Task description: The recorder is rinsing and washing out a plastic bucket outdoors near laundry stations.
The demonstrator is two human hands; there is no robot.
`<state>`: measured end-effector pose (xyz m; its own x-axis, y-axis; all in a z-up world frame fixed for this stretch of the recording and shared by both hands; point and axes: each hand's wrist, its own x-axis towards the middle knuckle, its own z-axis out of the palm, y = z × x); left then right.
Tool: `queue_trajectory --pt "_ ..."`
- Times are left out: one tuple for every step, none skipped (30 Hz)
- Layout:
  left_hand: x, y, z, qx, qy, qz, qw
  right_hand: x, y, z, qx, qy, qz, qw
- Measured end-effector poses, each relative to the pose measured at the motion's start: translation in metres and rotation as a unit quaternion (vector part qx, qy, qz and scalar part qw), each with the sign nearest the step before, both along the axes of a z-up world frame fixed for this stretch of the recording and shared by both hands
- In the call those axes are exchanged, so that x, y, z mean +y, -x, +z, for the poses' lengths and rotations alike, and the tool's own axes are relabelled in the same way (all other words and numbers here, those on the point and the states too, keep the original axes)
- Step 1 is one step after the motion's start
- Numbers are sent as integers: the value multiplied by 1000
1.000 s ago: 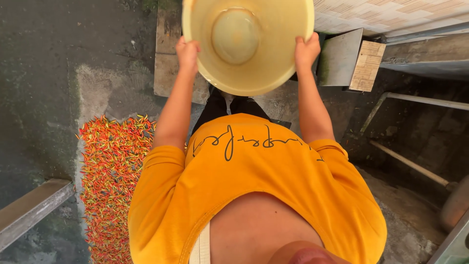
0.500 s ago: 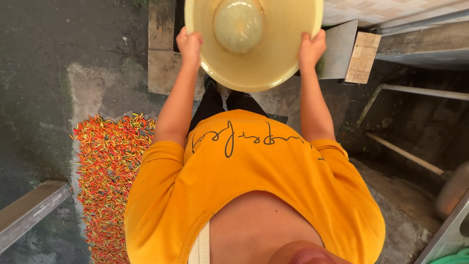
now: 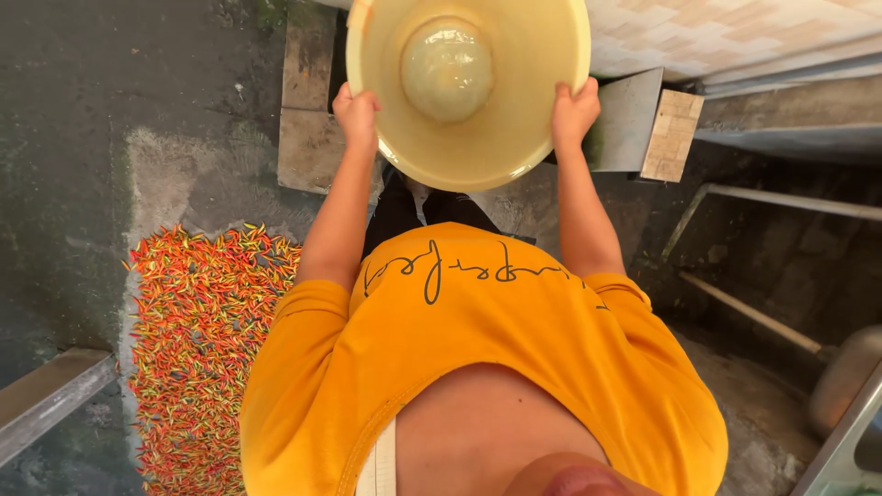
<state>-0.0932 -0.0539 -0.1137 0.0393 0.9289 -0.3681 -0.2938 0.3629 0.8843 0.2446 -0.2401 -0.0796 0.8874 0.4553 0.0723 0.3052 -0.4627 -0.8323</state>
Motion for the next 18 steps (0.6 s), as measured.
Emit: queue_trajectory --pt "1 10 1 1 -1 3 1000 7 6 -1 1 -1 3 1000" --pt "2 19 2 5 -6 15 1000 15 12 -3 -10 -12 12 1000" --pt "5 26 5 9 -13 25 1000 23 16 -3 -22 -25 18 999" --pt "7 31 1 9 -16 26 999 28 19 0 -22 -27 19 999" --pt "7 35 -4 8 -20 35 999 30 21 2 -19 -26 29 999" --pt "6 38 -9 6 -24 45 999 33 23 5 -16 -26 39 999" --pt "6 33 -9 5 -25 43 999 29 21 7 -17 -27 38 999" --pt "5 29 -10 9 -19 45 999 26 18 8 -21 -14 40 999" --pt "3 25 -10 12 -13 47 999 23 17 10 -24 -1 43 999" --pt "4 20 -10 12 -14 47 999 19 14 11 -25 -1 43 999" --pt "0 16 -11 12 -8 40 999 14 12 13 -18 2 31 999" --pt "-3 12 -13 11 -2 33 999 9 10 14 -12 5 20 1000" --pt "1 14 -8 11 -5 35 999 13 11 13 -12 3 22 1000" --pt "4 15 -4 5 -13 32 999 17 11 12 3 -3 19 1000" --pt "5 15 1 -1 -21 32 999 19 11 12 17 -7 17 1000" --pt "5 18 6 -2 -22 35 999 25 12 10 16 -8 21 1000" --pt "5 22 12 5 -21 46 999 31 16 8 -12 0 19 1000" --pt "6 26 18 12 -20 57 998 37 19 6 -40 9 18 999"
